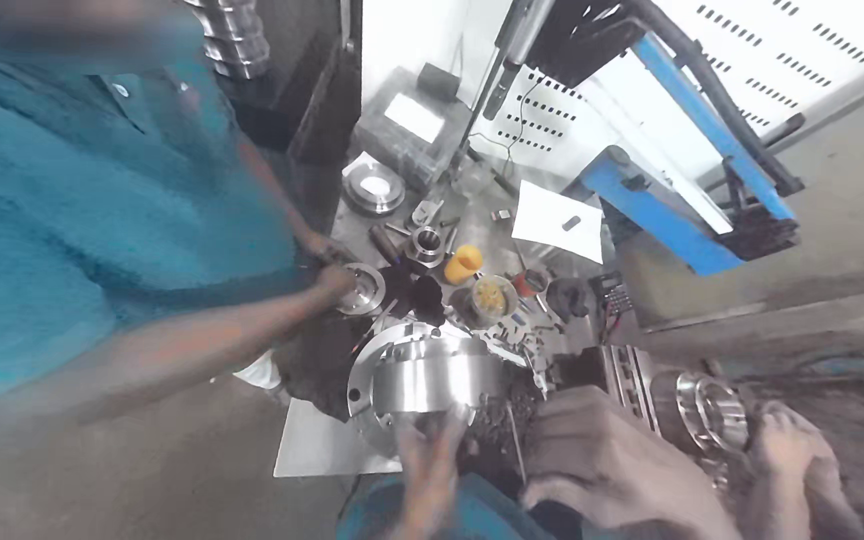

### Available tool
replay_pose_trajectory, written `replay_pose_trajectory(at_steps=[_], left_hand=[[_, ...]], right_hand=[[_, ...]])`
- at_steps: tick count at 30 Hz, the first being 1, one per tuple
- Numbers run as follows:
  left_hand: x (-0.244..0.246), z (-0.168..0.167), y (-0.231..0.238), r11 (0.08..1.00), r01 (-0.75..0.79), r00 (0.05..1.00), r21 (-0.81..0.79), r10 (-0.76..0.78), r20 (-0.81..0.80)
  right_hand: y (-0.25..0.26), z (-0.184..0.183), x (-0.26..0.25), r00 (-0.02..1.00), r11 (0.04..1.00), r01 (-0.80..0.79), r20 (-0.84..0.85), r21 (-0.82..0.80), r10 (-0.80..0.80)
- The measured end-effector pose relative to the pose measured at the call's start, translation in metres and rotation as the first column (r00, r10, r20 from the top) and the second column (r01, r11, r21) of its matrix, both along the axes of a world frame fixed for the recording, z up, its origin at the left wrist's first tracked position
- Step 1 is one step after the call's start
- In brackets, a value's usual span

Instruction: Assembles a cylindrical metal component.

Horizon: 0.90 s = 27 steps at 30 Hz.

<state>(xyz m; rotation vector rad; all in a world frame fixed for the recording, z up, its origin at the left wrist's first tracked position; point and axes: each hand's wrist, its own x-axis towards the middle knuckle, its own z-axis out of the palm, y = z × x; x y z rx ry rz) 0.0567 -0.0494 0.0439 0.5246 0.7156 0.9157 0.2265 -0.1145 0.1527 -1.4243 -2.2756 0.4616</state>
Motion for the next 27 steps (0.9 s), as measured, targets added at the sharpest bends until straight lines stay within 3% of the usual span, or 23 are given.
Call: replay_pose_trajectory(at_steps=[2, 6, 10, 13, 15, 19, 23, 27], left_hand=[[0.0, 0.002, 0.003, 1.0, 0.002, 1.0, -0.017, -0.002, -0.017], [0.0, -0.004, -0.003, 0.999, -0.046, 0.999, -0.025, 0.046, 0.008], [0.002, -0.004, -0.002, 0.994, -0.056, 0.998, 0.093, 0.056, -0.004], [0.003, 0.0, 0.0, 0.996, -0.052, 0.999, 0.079, 0.051, 0.005], [0.005, 0.003, 0.0, 0.997, -0.076, 0.997, 0.034, 0.076, 0.006], [0.005, 0.005, -0.001, 0.996, -0.089, 0.996, 0.004, 0.089, 0.017], [0.003, 0.008, 0.0, 0.998, -0.066, 0.998, -0.012, 0.066, -0.009], [0.003, 0.008, 0.001, 0.999, -0.045, 0.998, 0.003, 0.045, -0.038]], right_hand=[[0.013, 0.0, -0.006, 1.0, 0.994, -0.02, 0.023, 0.108, 0.017], [0.047, 0.005, -0.034, 0.972, 0.945, 0.078, 0.188, 0.316, -0.143], [0.086, -0.001, -0.03, 0.943, 0.932, 0.326, 0.022, 0.158, -0.333], [0.085, -0.007, -0.009, 0.82, 0.821, 0.57, -0.041, -0.02, -0.571], [0.069, -0.016, 0.006, 0.758, 0.763, 0.635, -0.093, -0.117, -0.645], [0.014, -0.044, 0.028, 0.754, 0.824, 0.536, -0.336, -0.183, -0.565], [-0.036, -0.042, 0.009, 0.884, 0.885, 0.462, -0.107, 0.053, -0.455], [-0.039, -0.015, -0.018, 0.946, 0.954, 0.263, 0.154, 0.14, -0.284]])
